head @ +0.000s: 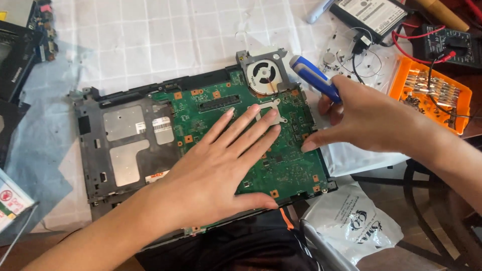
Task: Testing a laptop motherboard using a multimeter and performing disassembly with a screwdriver.
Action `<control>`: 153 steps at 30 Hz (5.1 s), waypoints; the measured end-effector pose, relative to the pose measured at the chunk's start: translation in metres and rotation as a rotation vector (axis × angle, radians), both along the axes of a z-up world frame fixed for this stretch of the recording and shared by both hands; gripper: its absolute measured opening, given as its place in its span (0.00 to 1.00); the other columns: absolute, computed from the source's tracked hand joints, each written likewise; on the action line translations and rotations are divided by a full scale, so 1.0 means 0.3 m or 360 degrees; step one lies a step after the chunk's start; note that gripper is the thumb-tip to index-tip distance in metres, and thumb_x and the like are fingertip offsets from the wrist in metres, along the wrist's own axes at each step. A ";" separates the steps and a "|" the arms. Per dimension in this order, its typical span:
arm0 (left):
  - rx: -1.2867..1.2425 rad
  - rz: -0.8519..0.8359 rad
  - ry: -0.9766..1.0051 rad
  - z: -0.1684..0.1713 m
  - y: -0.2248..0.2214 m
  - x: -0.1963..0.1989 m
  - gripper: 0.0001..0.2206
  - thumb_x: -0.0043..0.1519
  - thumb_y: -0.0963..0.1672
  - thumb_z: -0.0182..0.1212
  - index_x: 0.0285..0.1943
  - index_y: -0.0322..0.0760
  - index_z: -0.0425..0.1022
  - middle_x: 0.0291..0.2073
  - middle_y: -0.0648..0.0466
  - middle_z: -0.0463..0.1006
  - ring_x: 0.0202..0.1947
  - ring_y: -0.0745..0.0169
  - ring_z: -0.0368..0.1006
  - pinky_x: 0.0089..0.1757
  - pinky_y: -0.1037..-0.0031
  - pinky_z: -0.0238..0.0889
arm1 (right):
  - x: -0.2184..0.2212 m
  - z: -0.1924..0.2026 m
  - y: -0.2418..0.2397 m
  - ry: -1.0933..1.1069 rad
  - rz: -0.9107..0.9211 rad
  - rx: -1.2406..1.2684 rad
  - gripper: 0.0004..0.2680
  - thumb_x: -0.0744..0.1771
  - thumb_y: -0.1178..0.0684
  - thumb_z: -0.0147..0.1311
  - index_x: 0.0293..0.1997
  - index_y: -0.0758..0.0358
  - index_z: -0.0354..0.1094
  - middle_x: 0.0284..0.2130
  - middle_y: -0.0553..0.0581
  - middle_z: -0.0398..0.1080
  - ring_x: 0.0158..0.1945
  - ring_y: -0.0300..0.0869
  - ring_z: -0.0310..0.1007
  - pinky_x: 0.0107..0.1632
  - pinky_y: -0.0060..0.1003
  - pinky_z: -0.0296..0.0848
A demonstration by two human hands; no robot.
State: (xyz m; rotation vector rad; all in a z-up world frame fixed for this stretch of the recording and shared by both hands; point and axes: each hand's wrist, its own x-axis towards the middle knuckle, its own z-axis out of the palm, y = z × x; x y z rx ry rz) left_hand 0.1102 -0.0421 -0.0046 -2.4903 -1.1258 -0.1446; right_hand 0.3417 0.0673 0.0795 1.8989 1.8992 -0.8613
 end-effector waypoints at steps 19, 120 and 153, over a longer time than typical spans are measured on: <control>-0.0734 -0.0006 -0.0315 0.054 -0.047 0.036 0.47 0.66 0.68 0.38 0.82 0.35 0.33 0.80 0.44 0.29 0.79 0.48 0.22 0.71 0.55 0.18 | 0.258 -0.189 -0.342 0.0840 0.0668 0.0737 0.24 0.56 0.47 0.70 0.52 0.46 0.59 0.59 0.51 0.72 0.59 0.49 0.72 0.56 0.45 0.72; -0.0288 0.0246 -0.1222 0.190 -0.112 -0.040 0.21 0.57 0.39 0.68 0.61 0.35 0.77 0.47 0.49 0.82 0.42 0.61 0.81 0.41 0.68 0.75 | 0.032 -0.057 -0.129 0.1244 0.1669 0.1634 0.09 0.71 0.61 0.42 0.53 0.68 0.68 0.42 0.57 0.75 0.34 0.47 0.72 0.33 0.40 0.69; -0.0064 0.0804 -0.0692 0.176 -0.064 -0.179 0.17 0.62 0.52 0.59 0.56 0.47 0.80 0.53 0.60 0.82 0.49 0.62 0.78 0.51 0.65 0.71 | 0.709 0.000 0.534 -0.0246 0.0437 0.0671 0.29 0.59 0.43 0.68 0.69 0.48 0.63 0.63 0.57 0.69 0.63 0.52 0.70 0.65 0.45 0.64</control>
